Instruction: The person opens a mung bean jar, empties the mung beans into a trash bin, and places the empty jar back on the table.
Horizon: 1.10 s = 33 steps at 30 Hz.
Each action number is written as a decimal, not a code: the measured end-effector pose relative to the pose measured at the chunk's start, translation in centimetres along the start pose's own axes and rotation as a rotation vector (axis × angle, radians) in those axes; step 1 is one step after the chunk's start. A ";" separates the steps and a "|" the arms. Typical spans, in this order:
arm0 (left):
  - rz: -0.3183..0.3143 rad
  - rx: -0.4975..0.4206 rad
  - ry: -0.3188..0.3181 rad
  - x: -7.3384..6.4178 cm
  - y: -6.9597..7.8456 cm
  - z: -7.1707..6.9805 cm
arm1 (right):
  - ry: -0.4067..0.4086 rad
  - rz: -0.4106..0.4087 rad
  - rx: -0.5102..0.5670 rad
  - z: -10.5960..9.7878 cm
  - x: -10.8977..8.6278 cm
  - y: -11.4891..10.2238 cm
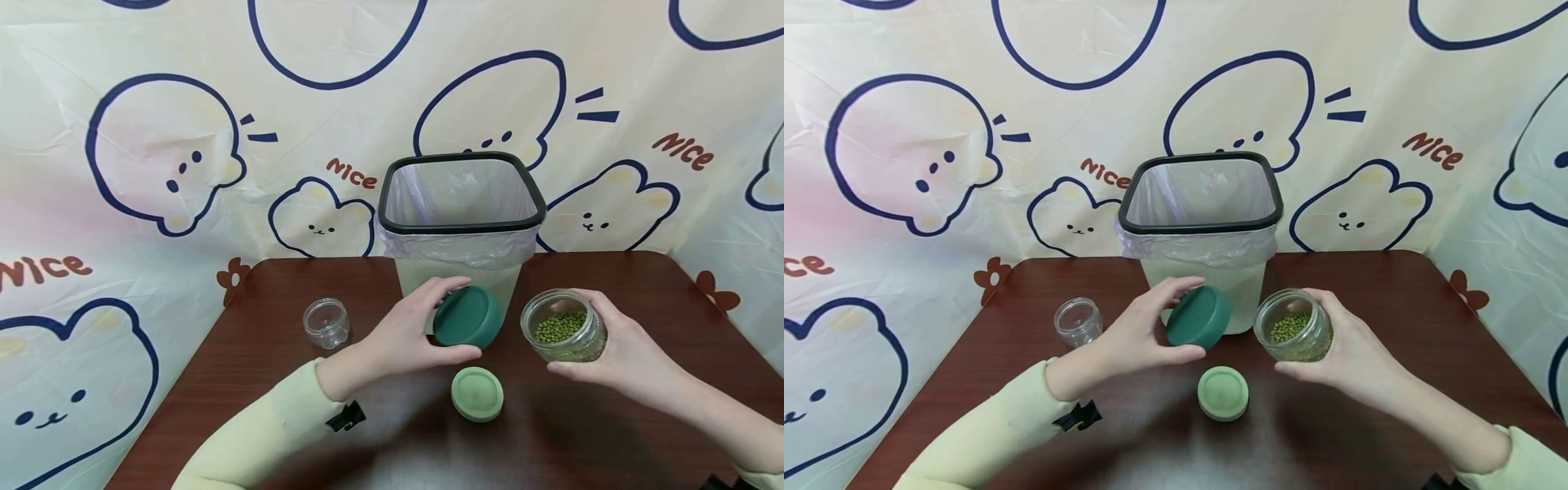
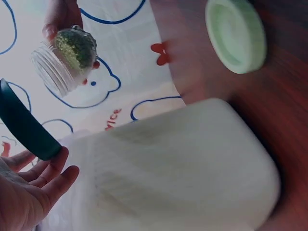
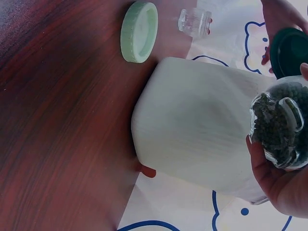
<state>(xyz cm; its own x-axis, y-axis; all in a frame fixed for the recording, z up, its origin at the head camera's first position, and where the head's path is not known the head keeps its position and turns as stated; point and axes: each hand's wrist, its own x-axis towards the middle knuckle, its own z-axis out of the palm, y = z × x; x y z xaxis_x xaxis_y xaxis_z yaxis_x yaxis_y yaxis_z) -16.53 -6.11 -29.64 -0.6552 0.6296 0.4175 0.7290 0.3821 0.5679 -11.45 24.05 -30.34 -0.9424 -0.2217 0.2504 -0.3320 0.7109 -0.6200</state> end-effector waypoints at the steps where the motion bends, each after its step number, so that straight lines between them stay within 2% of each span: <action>1: 0.000 0.001 0.007 -0.4 -0.2 -0.2 | 0.005 -0.004 -0.001 0.0 0.0 0.0; 11: -0.089 0.001 0.011 -4.0 -2.1 -1.8 | 0.038 -0.036 -0.004 0.3 0.0 0.2; 16: -0.125 0.037 -0.002 -5.7 -3.6 -2.5 | 0.035 -0.037 0.010 0.3 0.0 0.3; 20: -0.153 0.076 -0.042 -7.1 -4.7 -2.8 | 0.036 -0.035 0.011 0.3 -0.1 0.4; 25: -0.160 0.194 -0.112 -8.5 -6.1 -2.5 | 0.041 -0.039 0.013 0.3 -0.1 0.4; 33: -0.233 0.342 -0.240 -9.5 -8.0 -1.6 | 0.038 -0.027 0.003 0.4 -0.1 0.4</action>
<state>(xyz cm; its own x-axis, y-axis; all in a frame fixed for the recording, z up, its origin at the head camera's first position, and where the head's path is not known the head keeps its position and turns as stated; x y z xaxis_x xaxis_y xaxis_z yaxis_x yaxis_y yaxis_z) -16.43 -16.26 -36.99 -0.7745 0.6232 0.1084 0.6174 0.7075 0.3439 -11.48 24.11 -30.95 -0.9311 -0.2152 0.2947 -0.3571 0.7032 -0.6148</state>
